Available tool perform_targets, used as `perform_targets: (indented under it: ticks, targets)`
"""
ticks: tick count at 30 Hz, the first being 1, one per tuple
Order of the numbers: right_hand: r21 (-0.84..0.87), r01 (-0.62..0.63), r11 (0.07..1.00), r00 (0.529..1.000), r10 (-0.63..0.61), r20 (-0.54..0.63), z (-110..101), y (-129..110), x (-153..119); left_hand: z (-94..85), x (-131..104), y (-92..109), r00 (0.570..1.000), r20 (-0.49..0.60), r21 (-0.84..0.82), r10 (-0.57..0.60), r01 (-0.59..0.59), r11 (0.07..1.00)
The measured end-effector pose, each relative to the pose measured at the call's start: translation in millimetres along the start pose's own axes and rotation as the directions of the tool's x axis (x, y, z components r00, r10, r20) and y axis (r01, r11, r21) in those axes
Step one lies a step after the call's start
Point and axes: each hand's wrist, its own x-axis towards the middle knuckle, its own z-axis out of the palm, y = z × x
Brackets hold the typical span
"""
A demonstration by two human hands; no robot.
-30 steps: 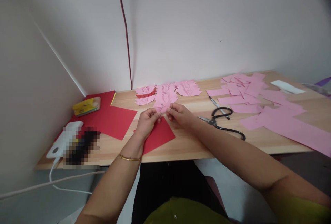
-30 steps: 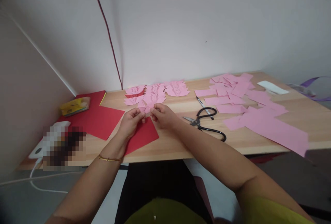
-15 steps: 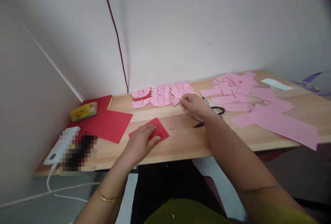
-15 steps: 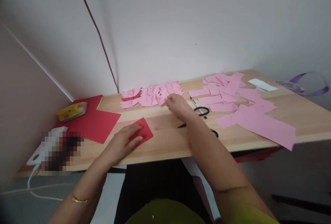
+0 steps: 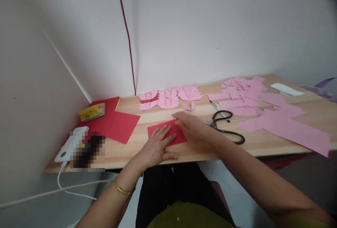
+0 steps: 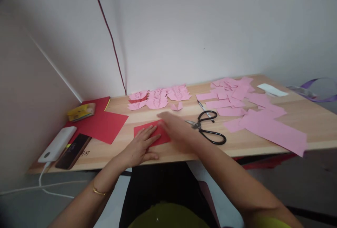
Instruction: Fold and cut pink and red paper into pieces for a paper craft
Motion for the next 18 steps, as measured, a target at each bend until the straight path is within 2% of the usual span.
perform_targets:
  ticks: [1,2,5,8,13,16,18]
  targets:
    - [-0.009,0.126,0.992,0.983,-0.124,0.134,9.7,-6.8,-10.3,1.6,-2.3,1.2,1.0,0.012,0.007,0.011,-0.011,1.0]
    - [-0.053,0.214,0.975,0.957,-0.198,0.212,17.9,-12.1,-21.0,2.7,-5.1,2.2,0.999,0.024,0.017,0.022,-0.022,1.0]
    - [-0.235,0.26,0.937,0.939,-0.189,0.286,29.6,-18.5,-47.7,4.5,-15.7,3.1,0.999,0.042,0.082,0.027,-0.031,0.996]
    - [-0.314,0.239,0.919,0.946,-0.146,0.291,27.2,-16.2,-60.2,5.9,-30.4,0.3,0.999,0.027,0.173,-0.017,0.012,0.985]
    - [-0.368,0.196,0.909,0.966,-0.114,0.234,24.3,-16.1,-73.2,8.0,-56.2,-1.1,0.997,0.003,0.255,-0.083,0.08,0.964]
    - [-0.423,0.075,0.903,0.991,-0.022,0.129,29.7,-29.0,-84.8,10.9,-64.6,2.9,0.993,-0.015,0.272,-0.114,0.114,0.956]
    - [-0.435,0.046,0.899,0.997,-0.011,0.083,36.7,-42.5,-90.6,13.3,-66.7,5.4,0.991,-0.035,0.281,-0.128,0.133,0.95]
